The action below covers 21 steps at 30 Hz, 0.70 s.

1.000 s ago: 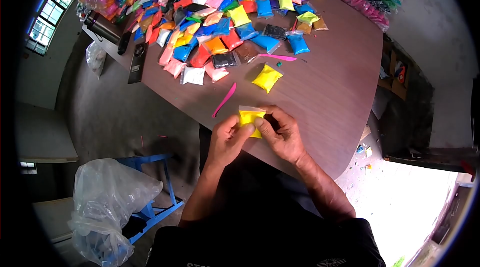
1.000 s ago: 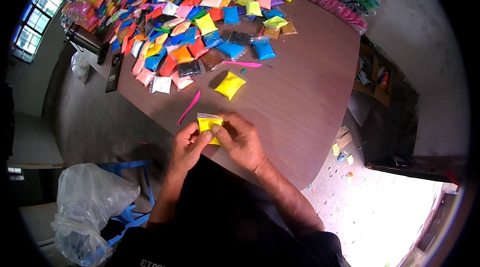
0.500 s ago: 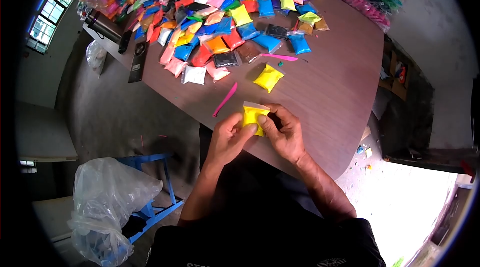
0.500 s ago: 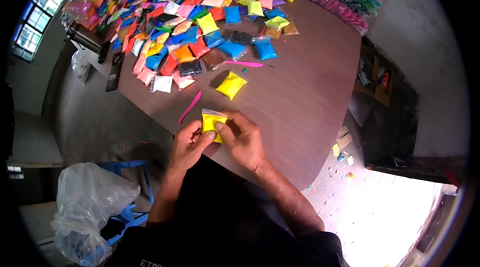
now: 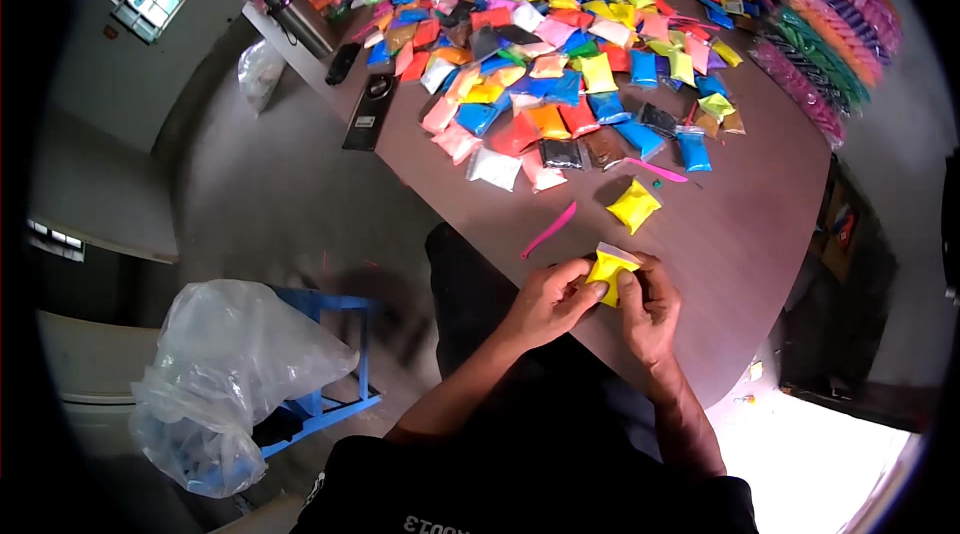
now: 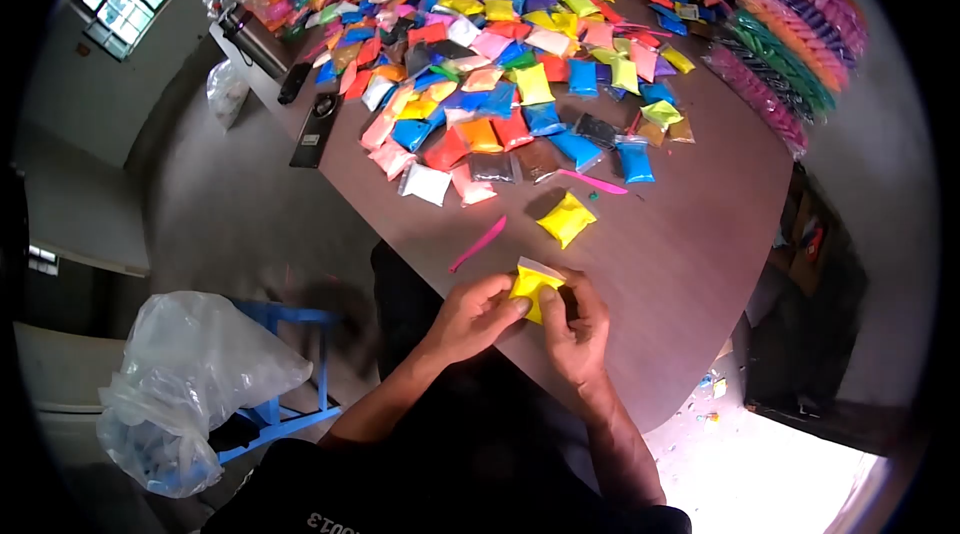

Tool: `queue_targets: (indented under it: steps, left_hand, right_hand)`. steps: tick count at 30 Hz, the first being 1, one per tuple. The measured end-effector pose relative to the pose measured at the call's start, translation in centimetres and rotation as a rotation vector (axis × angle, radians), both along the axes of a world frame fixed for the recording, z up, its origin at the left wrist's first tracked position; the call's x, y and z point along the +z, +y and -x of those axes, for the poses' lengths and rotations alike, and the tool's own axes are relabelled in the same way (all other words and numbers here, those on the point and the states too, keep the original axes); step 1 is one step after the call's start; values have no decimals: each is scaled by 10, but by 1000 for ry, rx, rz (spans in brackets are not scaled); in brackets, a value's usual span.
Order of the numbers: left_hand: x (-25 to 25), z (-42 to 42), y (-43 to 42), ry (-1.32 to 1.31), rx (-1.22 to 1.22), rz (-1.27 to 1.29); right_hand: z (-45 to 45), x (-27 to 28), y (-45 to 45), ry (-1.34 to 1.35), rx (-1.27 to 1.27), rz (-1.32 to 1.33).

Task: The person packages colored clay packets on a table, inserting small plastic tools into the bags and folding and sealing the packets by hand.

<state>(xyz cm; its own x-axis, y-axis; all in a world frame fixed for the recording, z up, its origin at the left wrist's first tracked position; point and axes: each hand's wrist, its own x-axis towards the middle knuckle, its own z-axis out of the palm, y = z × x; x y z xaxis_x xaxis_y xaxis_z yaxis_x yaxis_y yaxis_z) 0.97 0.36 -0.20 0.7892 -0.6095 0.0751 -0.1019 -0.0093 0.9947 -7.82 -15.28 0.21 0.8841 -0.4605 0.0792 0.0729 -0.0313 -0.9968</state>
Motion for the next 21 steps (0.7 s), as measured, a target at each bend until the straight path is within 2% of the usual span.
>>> queue_targets:
  steps: [2,5,7,9,10,13,15,17,20,21]
  left_hand:
    - [4,0,4,-20,-84,-125]
    - [0,3,0,-197,-6,-20]
    - [4,2,-2,-258,51,26]
    - [12,-1,-1,-172,46,41]
    - [10,-3,-4,-234,75,65]
    - [3,-7,-2,-204,56,62]
    - [0,-7,-3,-202,46,88]
    - [2,-7,0,-175,-21,68]
    - [3,-5,1,-115,-51,68]
    - [4,-6,1,-101,-43,77]
  right_hand:
    - [-1,6,1,21,-4,37]
    - [-1,-2,-3,3,-6,83]
    - [2,1,-2,34,-8,-3]
    - [1,-1,-5,34,-33,90]
    - [0,-1,-3,55,-48,135]
    - [2,11,0,178,-14,139]
    - [-3,5,2,107,-60,330]
    - [-3,13,7,211,-83,372]
    - [6,-2,2,176,-126,332]
    - [5,2,4,249,-166,319]
